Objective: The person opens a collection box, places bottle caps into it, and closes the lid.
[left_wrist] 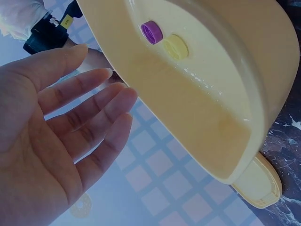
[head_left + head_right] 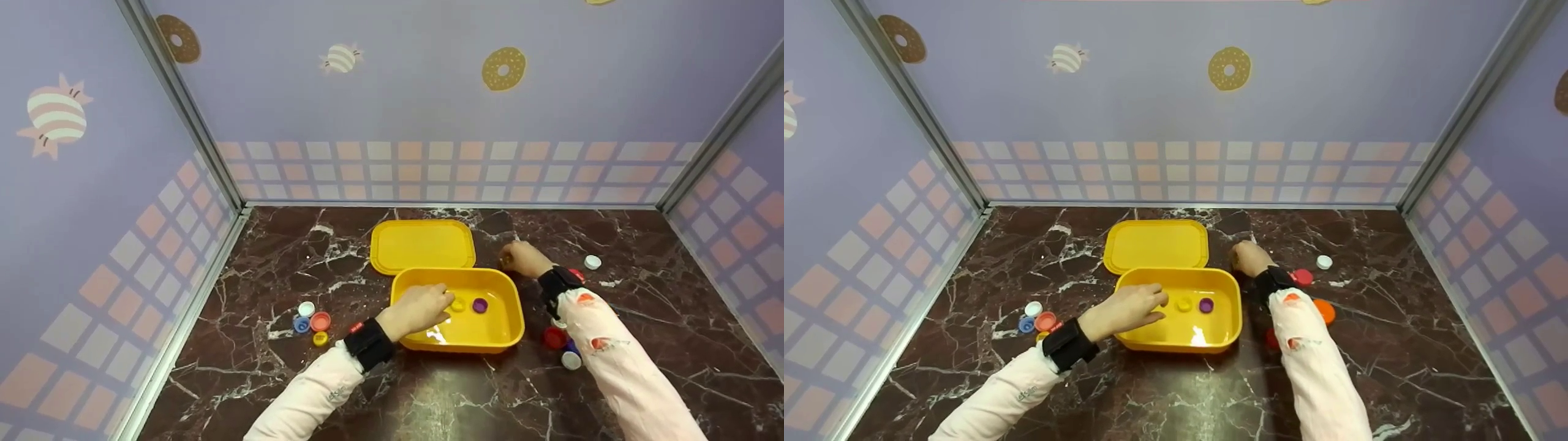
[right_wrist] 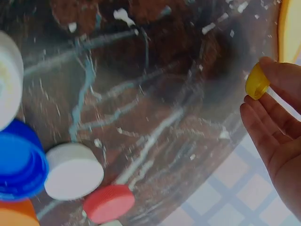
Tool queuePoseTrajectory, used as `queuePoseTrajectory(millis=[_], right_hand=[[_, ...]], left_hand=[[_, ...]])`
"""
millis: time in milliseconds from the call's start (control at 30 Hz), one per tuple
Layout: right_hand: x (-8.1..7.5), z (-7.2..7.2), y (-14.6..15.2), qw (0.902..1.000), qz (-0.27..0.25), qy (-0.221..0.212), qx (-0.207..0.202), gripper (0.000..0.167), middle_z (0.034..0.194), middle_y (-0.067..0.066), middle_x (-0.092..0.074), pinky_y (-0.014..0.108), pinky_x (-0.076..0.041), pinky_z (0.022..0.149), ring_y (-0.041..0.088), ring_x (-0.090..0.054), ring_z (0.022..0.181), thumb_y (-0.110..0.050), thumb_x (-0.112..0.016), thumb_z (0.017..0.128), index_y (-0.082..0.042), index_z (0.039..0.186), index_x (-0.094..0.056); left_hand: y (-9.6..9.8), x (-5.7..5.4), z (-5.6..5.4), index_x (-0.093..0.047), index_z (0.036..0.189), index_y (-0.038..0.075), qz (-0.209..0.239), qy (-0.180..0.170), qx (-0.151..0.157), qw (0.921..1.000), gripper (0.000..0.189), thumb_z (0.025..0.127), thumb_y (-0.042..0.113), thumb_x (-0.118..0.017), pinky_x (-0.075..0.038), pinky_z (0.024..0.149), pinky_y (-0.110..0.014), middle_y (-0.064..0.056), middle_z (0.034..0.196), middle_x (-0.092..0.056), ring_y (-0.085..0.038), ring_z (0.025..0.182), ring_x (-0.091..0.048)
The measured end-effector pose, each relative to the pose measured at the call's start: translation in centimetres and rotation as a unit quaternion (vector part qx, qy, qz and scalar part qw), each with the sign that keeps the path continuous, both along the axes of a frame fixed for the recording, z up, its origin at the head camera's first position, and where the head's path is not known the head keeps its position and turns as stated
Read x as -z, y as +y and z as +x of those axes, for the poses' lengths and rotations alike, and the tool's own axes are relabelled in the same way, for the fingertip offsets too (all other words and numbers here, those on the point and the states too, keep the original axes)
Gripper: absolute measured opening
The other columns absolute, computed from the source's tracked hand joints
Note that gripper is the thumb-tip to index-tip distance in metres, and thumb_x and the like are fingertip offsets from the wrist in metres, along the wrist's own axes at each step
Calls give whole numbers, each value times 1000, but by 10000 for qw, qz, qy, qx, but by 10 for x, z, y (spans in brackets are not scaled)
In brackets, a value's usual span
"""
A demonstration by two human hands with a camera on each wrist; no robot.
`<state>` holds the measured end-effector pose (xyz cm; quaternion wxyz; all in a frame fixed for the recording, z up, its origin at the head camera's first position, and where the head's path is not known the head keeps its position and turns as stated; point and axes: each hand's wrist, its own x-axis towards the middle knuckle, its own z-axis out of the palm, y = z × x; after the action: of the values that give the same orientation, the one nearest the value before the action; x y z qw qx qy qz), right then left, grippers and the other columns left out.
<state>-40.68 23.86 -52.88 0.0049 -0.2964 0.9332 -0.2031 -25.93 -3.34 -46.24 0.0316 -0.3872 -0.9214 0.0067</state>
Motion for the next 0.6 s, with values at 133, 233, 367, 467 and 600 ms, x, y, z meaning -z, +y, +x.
queuePoseTrajectory(millis=[133,233,367,467,600], right_hand=[[-13,1,4,10000,-41,26,21,10,75,12,-62,41,-47,65,28,-58,69,4,-68,74,5,83,-66],[-22,2,5,9999,-85,58,94,11,75,11,-61,40,-47,65,27,-56,70,4,-70,73,5,83,-66],[-35,9,6,9993,-217,310,60,16,77,13,-58,40,-46,66,27,-54,71,4,-71,72,6,87,-65],[-49,20,2,9979,-311,552,-163,20,79,13,-57,39,-46,65,26,-53,71,3,-72,72,5,90,-64],[-65,38,-7,9944,-358,801,-597,22,82,10,-56,35,-47,64,23,-53,72,1,-73,72,2,92,-63]], left_hand=[[-1,2,-1,-61,92,11,-18,42,-6,10000,18,82,27,-64,-45,56,-29,-2,82,-52,-16,70,-55],[-2,2,-2,-61,90,11,-24,52,-12,10000,17,83,26,-64,-45,56,-28,-2,81,-51,-16,69,-54],[-4,1,-4,-61,88,11,-11,106,5,9999,16,82,26,-64,-44,55,-29,-2,81,-51,-16,69,-54],[-8,2,-7,-61,87,11,58,231,28,9997,16,82,26,-64,-44,54,-29,-2,80,-51,-17,67,-54],[-14,3,-12,-61,86,9,171,300,10,9994,16,82,24,-65,-44,53,-28,-3,79,-51,-17,66,-54]])
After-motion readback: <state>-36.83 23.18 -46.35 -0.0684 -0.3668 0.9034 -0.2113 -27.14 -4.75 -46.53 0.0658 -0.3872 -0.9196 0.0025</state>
